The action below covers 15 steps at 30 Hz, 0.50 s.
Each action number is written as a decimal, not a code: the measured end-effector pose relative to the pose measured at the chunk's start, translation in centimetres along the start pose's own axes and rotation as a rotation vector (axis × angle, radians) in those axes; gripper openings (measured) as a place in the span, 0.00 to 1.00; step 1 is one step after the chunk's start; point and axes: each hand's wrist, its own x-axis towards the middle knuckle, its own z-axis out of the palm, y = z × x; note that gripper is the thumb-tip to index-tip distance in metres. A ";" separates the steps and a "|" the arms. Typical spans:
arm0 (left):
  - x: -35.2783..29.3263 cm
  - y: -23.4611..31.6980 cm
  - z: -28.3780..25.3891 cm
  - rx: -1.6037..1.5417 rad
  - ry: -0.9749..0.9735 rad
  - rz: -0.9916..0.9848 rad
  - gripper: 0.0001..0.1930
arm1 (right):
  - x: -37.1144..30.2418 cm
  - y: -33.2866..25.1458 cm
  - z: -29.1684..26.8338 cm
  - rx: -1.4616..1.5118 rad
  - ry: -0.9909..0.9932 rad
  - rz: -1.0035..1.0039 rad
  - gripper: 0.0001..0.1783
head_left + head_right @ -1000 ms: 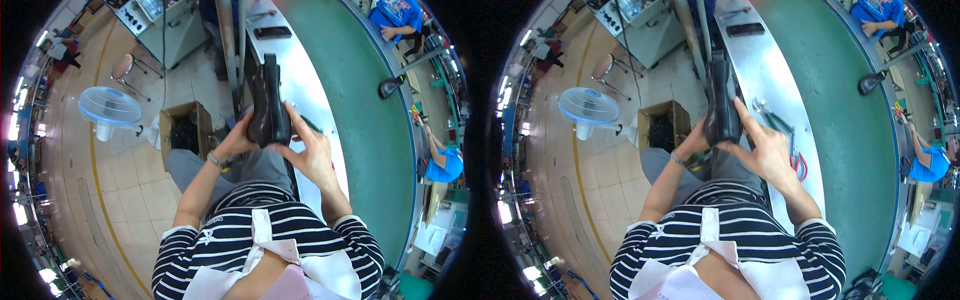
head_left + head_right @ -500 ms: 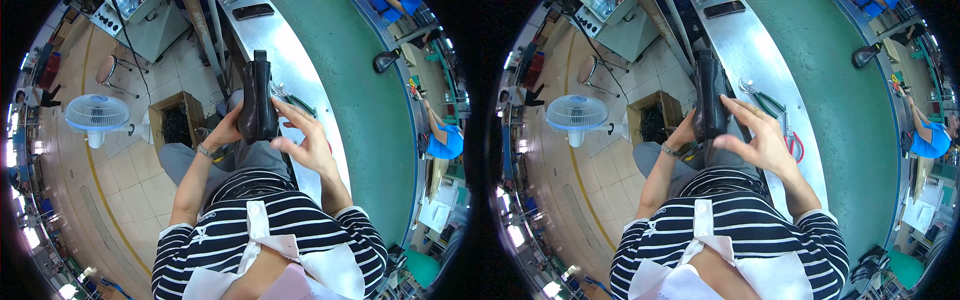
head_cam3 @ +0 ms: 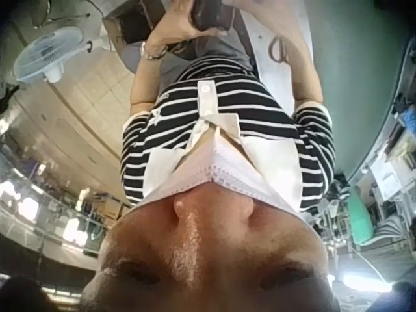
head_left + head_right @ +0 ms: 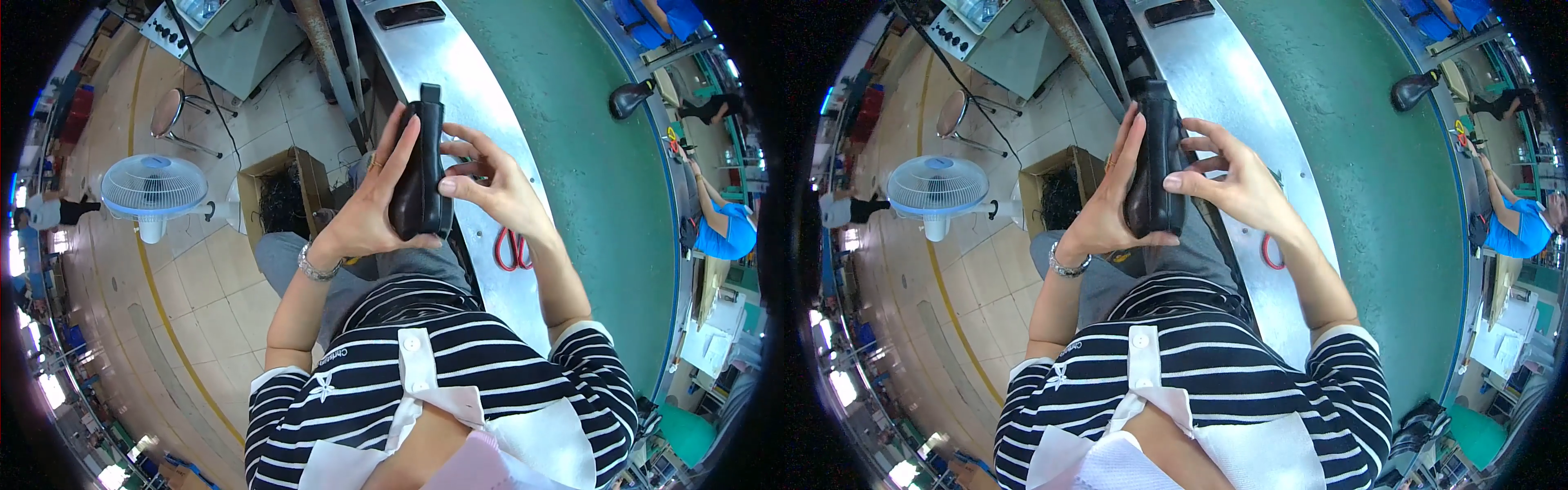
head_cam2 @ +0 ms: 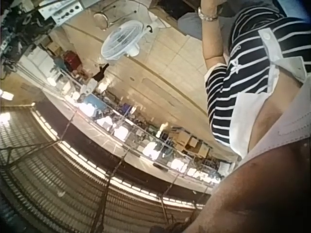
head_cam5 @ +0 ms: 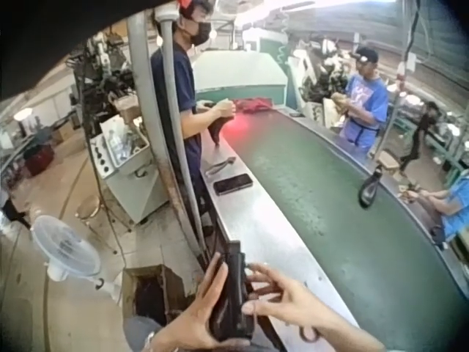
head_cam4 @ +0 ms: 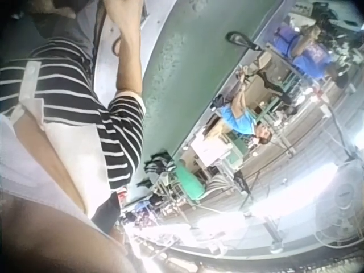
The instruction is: Manually trim and inspect a boot on an assembly line workstation.
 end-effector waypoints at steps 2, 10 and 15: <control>-0.4 0.2 0.3 -0.150 0.000 -0.049 0.68 | 0.6 -0.7 -0.4 -0.079 -0.064 -0.004 0.42; 0.8 1.5 -0.2 -0.036 -0.027 -0.041 0.66 | 1.7 -3.0 -1.9 -0.139 -0.249 -0.017 0.46; 0.2 1.3 0.1 -0.066 -0.029 -0.058 0.66 | 1.5 -1.2 -1.1 -0.127 -0.229 -0.122 0.44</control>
